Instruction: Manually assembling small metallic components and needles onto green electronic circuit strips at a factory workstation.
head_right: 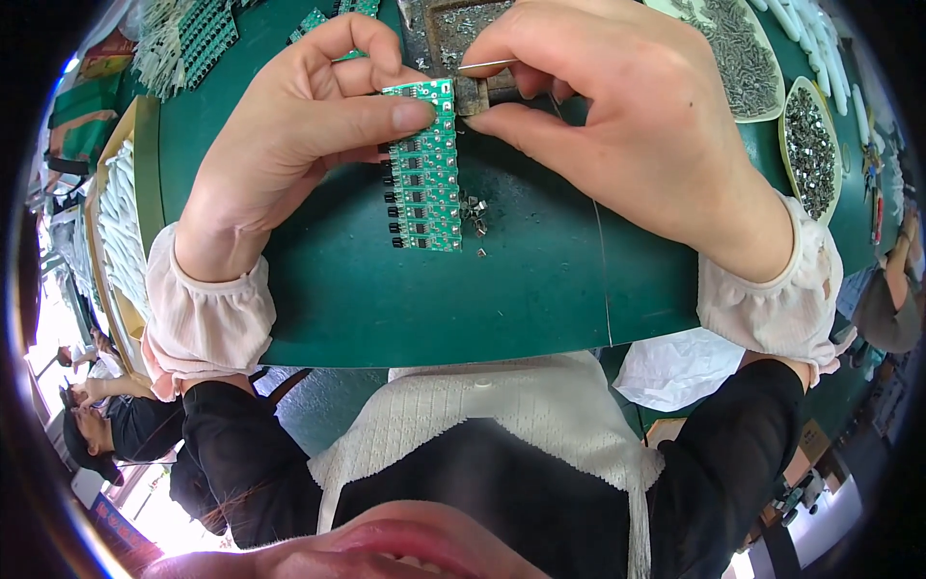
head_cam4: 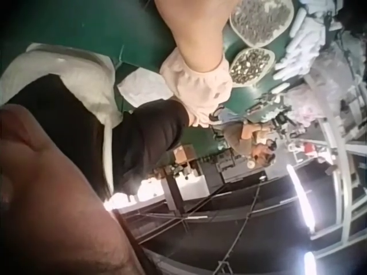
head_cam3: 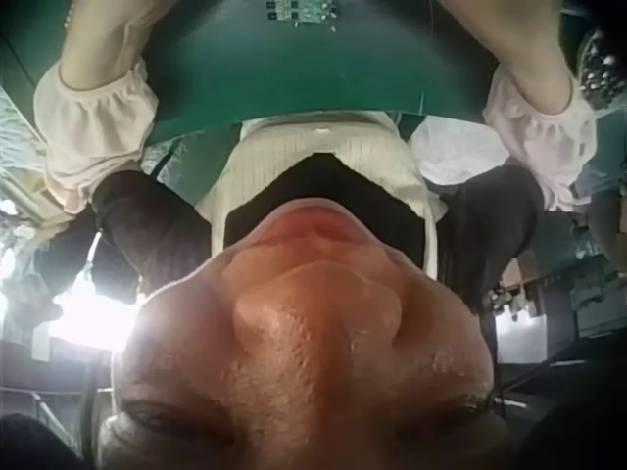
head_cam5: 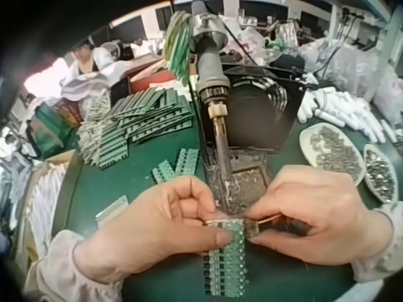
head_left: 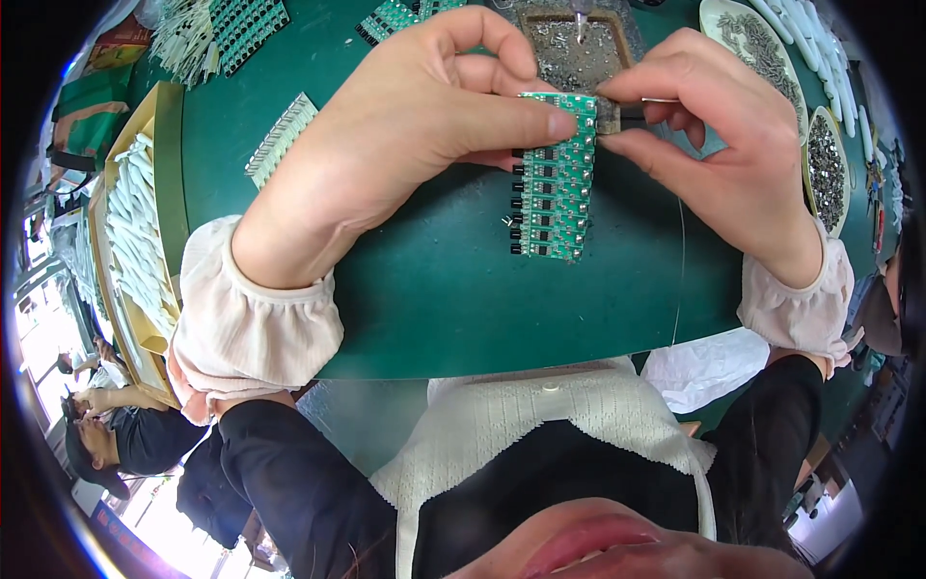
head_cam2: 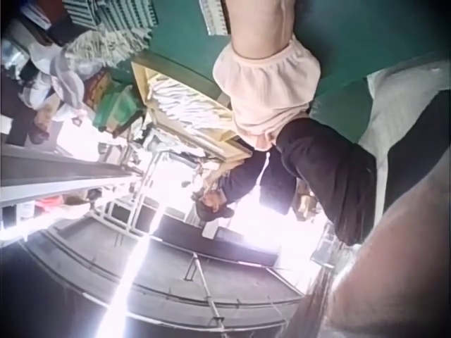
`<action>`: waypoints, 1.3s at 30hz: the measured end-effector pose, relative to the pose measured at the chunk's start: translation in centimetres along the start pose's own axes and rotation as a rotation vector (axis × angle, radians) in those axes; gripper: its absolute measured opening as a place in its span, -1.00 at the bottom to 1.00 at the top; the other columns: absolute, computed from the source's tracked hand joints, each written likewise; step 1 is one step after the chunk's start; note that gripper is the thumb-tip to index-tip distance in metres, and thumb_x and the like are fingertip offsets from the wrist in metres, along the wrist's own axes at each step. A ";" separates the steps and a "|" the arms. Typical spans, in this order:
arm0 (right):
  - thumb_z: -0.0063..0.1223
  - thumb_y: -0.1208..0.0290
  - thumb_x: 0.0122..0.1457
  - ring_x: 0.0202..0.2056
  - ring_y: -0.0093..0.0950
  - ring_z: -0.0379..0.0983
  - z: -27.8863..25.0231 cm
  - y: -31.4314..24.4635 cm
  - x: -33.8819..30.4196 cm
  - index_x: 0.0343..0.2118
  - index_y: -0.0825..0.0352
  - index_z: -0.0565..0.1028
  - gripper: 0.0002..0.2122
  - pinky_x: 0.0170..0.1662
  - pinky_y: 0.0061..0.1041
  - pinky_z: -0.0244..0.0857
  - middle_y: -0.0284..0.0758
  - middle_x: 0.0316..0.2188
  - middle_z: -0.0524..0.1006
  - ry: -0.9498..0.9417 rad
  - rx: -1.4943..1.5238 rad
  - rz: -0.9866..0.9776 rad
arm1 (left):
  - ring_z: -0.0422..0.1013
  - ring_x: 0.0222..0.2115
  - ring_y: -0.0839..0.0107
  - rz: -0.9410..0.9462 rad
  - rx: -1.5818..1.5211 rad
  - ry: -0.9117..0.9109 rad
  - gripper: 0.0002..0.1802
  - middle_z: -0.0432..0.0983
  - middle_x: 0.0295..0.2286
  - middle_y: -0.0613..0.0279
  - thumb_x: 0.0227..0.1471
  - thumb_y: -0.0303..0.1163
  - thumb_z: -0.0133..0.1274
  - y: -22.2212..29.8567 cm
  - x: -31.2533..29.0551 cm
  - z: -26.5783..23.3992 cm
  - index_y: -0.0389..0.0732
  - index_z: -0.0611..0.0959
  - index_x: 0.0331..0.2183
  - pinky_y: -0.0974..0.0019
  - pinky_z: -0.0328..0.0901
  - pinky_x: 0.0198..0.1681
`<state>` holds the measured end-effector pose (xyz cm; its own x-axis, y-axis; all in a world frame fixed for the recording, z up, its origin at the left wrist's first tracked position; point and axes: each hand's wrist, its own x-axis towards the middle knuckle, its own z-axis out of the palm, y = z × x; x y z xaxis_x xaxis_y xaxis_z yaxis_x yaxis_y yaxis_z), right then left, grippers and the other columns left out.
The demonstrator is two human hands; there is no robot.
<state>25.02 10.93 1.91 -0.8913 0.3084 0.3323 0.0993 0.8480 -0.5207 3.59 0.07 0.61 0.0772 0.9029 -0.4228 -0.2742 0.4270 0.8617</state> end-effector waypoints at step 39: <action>0.16 0.62 0.16 -0.66 -0.88 0.16 0.7 -0.4 0.7 -0.35 0.38 0.40 -0.87 -0.61 -0.80 -0.06 -0.54 -0.62 0.41 0.133 0.226 0.248 | 0.50 -0.37 0.56 0.176 -0.084 0.048 -0.64 0.59 -0.34 0.18 0.03 -0.66 0.20 1.4 -0.3 0.3 -0.26 0.42 -0.16 0.53 0.38 -0.26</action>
<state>24.08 10.48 1.85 -0.7853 0.5590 0.2661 0.1916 0.6282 -0.7541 3.47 0.38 2.03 -0.0238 0.9589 -0.2827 -0.3582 0.2558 0.8979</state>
